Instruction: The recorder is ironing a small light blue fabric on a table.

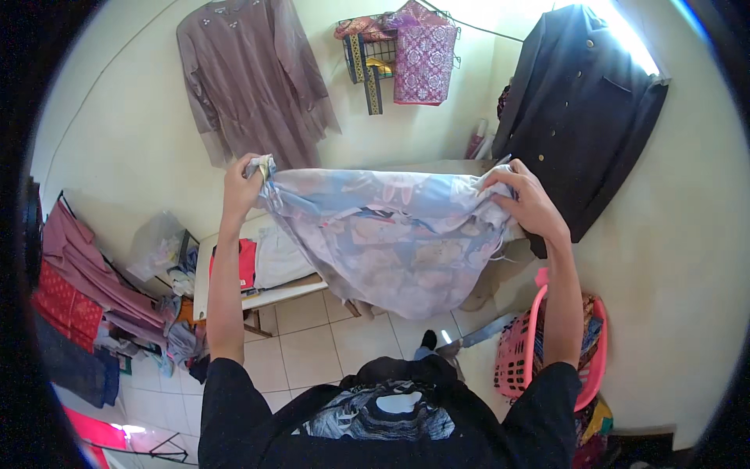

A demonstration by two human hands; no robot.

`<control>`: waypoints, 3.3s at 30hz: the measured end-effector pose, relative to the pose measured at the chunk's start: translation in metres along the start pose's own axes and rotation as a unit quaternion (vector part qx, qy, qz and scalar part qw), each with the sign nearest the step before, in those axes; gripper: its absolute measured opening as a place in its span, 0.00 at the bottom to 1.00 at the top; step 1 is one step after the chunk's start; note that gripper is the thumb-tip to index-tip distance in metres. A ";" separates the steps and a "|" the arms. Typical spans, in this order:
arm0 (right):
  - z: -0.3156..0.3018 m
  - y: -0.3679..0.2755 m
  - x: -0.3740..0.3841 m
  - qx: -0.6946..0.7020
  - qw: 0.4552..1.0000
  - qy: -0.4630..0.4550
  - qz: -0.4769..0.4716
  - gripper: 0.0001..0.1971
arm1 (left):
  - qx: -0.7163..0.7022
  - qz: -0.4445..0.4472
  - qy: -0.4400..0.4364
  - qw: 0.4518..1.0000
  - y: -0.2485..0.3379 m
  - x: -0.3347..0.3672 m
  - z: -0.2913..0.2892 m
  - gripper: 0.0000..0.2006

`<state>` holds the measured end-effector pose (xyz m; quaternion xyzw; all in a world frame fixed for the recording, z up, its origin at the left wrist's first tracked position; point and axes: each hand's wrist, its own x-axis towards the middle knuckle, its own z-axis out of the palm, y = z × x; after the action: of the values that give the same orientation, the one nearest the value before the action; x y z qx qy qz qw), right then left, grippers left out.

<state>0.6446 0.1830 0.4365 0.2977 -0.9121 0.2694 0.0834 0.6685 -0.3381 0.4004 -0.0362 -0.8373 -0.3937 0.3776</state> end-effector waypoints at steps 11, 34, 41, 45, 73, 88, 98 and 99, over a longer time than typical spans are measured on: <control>0.031 0.071 -0.033 0.464 0.851 0.237 0.061 0.10 | -0.502 -0.219 -0.164 0.820 -0.016 -0.021 -0.011 0.07; 0.017 0.108 -0.018 0.323 0.919 0.201 0.104 0.09 | -0.206 -0.271 -0.214 0.916 -0.080 -0.067 0.041 0.10; 0.015 0.143 0.083 0.234 0.971 0.002 0.036 0.05 | -0.075 -0.196 -0.291 0.934 -0.089 -0.003 0.091 0.08; 0.041 0.211 0.137 0.280 0.950 0.100 0.095 0.07 | -0.069 -0.199 -0.271 0.939 -0.125 0.035 0.121 0.07; 0.303 0.520 0.324 0.014 0.953 0.087 0.289 0.09 | 0.289 -0.288 -0.058 0.911 -0.372 0.072 0.410 0.21; 0.279 0.424 0.317 -0.100 0.975 -0.183 0.075 0.36 | 0.221 -0.014 -0.393 0.892 -0.313 0.042 0.451 0.24; 0.250 0.433 0.340 -0.349 0.921 -0.019 0.172 0.16 | 0.276 -0.016 -0.387 0.880 -0.325 0.032 0.455 0.27; 0.258 0.413 0.343 -0.288 0.944 -0.055 0.150 0.16 | 0.277 -0.030 -0.371 0.886 -0.326 0.031 0.456 0.27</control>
<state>0.1267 0.1529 0.1446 0.1354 -0.9880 -0.0119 0.0734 0.2541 -0.2566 0.0305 -0.0488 -0.9920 -0.1141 0.0221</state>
